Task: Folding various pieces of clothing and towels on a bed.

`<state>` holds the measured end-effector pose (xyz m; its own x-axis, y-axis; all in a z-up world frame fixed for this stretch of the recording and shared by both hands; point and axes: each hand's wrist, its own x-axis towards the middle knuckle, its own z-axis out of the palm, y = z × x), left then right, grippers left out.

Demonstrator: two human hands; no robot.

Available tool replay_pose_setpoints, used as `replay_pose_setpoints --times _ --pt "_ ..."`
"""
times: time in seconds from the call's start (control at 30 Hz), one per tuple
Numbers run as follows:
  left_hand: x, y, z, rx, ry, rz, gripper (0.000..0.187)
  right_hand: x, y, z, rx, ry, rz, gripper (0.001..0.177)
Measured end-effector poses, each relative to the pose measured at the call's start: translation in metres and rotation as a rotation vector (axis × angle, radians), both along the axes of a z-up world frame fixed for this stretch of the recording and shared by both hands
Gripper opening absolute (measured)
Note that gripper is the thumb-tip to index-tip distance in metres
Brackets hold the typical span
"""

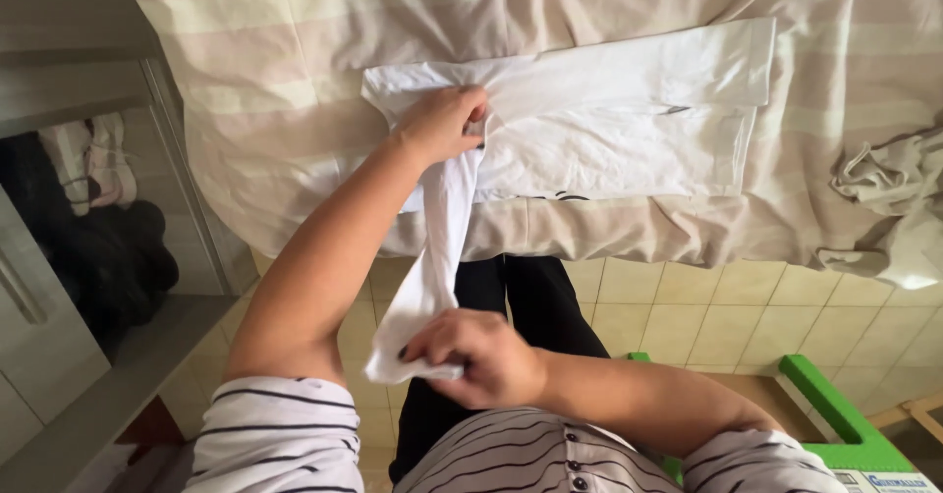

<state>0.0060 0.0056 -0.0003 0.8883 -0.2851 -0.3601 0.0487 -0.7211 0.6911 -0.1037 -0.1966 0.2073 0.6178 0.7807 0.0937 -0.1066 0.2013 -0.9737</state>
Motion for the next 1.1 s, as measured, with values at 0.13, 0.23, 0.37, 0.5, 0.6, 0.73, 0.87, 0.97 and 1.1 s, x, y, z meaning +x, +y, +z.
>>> replay_pose_setpoints --times 0.13,0.23,0.37,0.5,0.6,0.73,0.87,0.97,1.1 --pt "-0.009 0.005 -0.014 -0.011 -0.02 -0.088 0.058 -0.002 -0.116 -0.13 0.7 1.369 -0.765 0.015" --pt "-0.003 0.017 0.011 -0.095 0.029 -0.046 0.03 0.154 -0.137 -0.094 -0.224 0.039 -0.653 0.035" --pt "0.011 0.029 0.029 -0.064 0.348 -0.052 0.08 0.225 -0.221 -0.094 -0.353 0.281 -0.569 0.022" --pt "-0.001 0.036 0.008 -0.033 0.182 -0.015 0.019 0.245 -0.236 -0.054 -0.906 -0.525 -0.087 0.042" --pt "0.007 0.036 0.016 0.004 0.197 0.028 0.017 0.254 -0.241 -0.077 -1.102 -0.753 -0.072 0.035" --pt "0.013 0.038 0.019 -0.065 0.207 0.057 0.012 0.226 -0.21 -0.124 -1.348 -1.151 -0.178 0.049" --pt "0.02 0.038 0.024 -0.11 0.274 0.125 0.013 0.116 -0.107 -0.151 -1.127 -0.117 -0.324 0.021" --pt "0.025 0.036 0.025 -0.101 0.369 0.134 0.015 0.078 -0.024 -0.157 -0.703 0.861 -0.286 0.03" --pt "0.027 0.039 0.021 -0.102 0.413 0.181 0.012 0.077 0.024 -0.184 -0.53 1.156 -0.665 0.034"
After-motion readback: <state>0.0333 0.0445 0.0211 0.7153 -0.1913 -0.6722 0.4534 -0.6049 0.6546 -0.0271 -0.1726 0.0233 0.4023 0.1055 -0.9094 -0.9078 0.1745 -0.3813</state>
